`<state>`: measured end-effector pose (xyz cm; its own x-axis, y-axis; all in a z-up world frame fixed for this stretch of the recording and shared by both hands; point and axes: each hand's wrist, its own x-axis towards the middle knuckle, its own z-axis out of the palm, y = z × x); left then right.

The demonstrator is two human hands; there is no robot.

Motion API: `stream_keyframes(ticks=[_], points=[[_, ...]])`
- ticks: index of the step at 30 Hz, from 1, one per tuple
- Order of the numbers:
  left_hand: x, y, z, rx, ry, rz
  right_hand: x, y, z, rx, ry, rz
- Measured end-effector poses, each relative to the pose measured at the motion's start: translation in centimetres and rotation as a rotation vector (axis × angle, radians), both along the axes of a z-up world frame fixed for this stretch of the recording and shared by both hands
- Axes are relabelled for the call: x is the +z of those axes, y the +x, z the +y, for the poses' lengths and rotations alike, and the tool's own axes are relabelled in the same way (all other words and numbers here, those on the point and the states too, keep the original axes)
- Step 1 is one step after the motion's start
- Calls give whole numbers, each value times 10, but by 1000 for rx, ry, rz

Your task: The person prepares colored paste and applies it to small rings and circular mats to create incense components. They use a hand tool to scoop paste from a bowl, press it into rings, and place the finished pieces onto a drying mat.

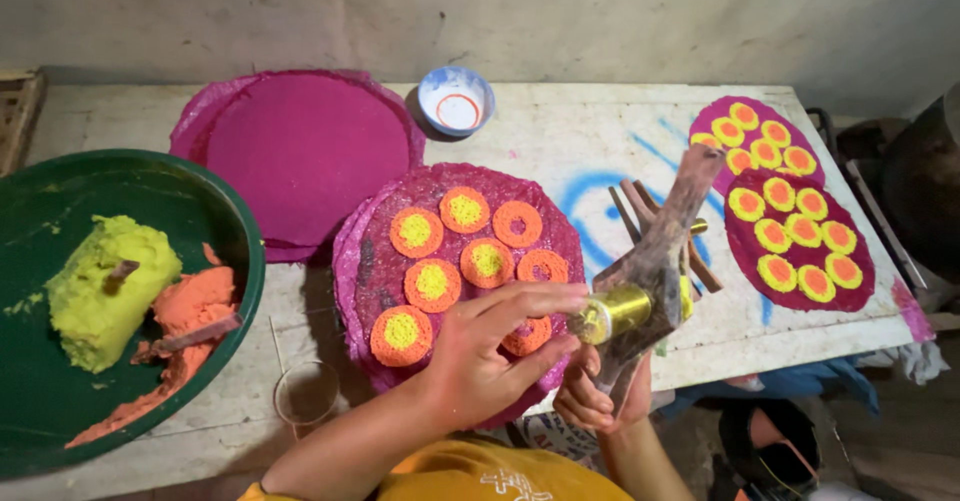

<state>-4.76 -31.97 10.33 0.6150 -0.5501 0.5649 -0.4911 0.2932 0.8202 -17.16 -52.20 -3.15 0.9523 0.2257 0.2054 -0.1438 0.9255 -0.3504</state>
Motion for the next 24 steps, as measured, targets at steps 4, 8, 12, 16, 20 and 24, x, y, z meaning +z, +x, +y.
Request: stream_keyframes(ticks=[4,8,12,16,20,24], points=[[6,-5,0,-11,-17,-11,4,-6,-4,-52,-62,-5],[9,-11,-4,48,19,-3,3,-10,-7,2,-56,-28],[12,-16,-10,115,19,-14,2,-14,-14,19,-91,-25],[15,-17,-14,291,43,-144,5,-18,-17,0,-78,9],[9,-10,-5,544,82,-332,6,-22,-24,26,-50,-7],[-25,17,17,806,161,-442,1,-25,-37,53,-43,-18]])
